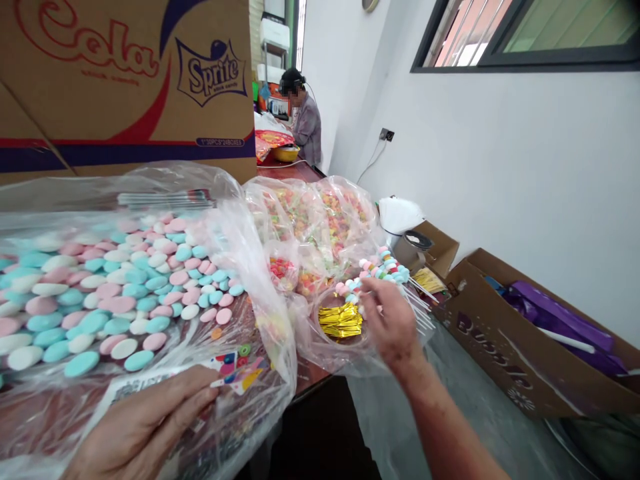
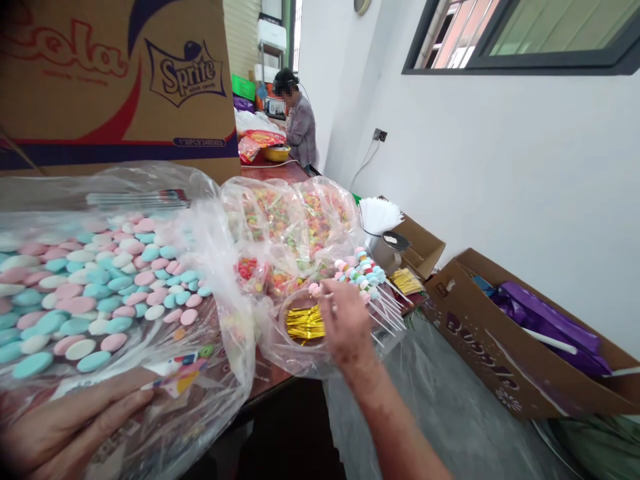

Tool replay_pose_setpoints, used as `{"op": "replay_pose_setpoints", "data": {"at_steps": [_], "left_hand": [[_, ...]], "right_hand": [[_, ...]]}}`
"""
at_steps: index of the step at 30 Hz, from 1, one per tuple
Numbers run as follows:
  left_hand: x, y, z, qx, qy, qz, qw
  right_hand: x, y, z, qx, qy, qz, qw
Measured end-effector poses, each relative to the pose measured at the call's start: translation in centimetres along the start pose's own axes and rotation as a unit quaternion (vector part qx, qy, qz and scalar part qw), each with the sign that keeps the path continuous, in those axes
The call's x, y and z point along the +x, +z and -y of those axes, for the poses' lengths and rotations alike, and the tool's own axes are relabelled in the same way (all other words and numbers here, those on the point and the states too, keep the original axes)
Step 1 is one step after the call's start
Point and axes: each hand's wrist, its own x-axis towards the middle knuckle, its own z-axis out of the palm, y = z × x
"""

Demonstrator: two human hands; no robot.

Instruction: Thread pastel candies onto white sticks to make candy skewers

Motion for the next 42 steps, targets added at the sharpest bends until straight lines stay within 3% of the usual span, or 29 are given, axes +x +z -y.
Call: {"op": "replay_pose_setpoints", "data": {"at_steps": [3, 6, 9, 12, 17, 21, 25, 29, 32, 42], "left_hand": [[0.3, -0.7, 0.1, -0.010, 0.020, -0.023, 0.999], [0.9, -0.8, -0.6, -0.018, -0.002, -0.021, 1.000], [1.5, -0.6, -1.5, -0.042, -0.026, 0.035, 0.998], [1.6, -0.4, -2.4, -0.057, -0.072, 0.037, 0.995], [1.7, -1.0, -3.3, -0.070, -0.100, 0.042, 0.992], [2.2, -1.8, -3.3, -0.062, -0.112, 0.087, 0.988], [2.4, -1.9, -2.9, -0.065, -0.113, 0.125, 0.983], [2.3, -1.9, -3.2, -0.116, -0.125, 0.146, 0.975], [2.0, -2.1, -3.4, -0.135, -0.131, 0.158, 0.969], [1.6, -2.8, -3.3, -0.225, -0.172, 0.188, 0.940]], "right_hand": [[0.0, -2.9, -6.0, -0.234, 0.009, 0.036, 0.971], [-0.8, -4.6, -9.4, -0.369, 0.028, 0.121, 0.921], [-1.7, -4.7, -10.3, -0.377, 0.030, 0.147, 0.914], [-2.2, -4.1, -10.5, -0.364, 0.028, 0.153, 0.918], [-2.3, -4.8, -11.0, -0.341, 0.053, 0.085, 0.935], [-2.3, -6.6, -9.3, -0.234, 0.068, 0.025, 0.970], [-2.1, -6.4, -5.6, -0.045, 0.019, 0.050, 0.998], [-1.5, -4.2, -1.2, 0.029, -0.089, 0.120, 0.988], [-0.9, -2.7, 0.8, 0.059, -0.142, 0.135, 0.979], [0.0, -1.6, 1.7, 0.068, -0.218, 0.172, 0.958]]}}
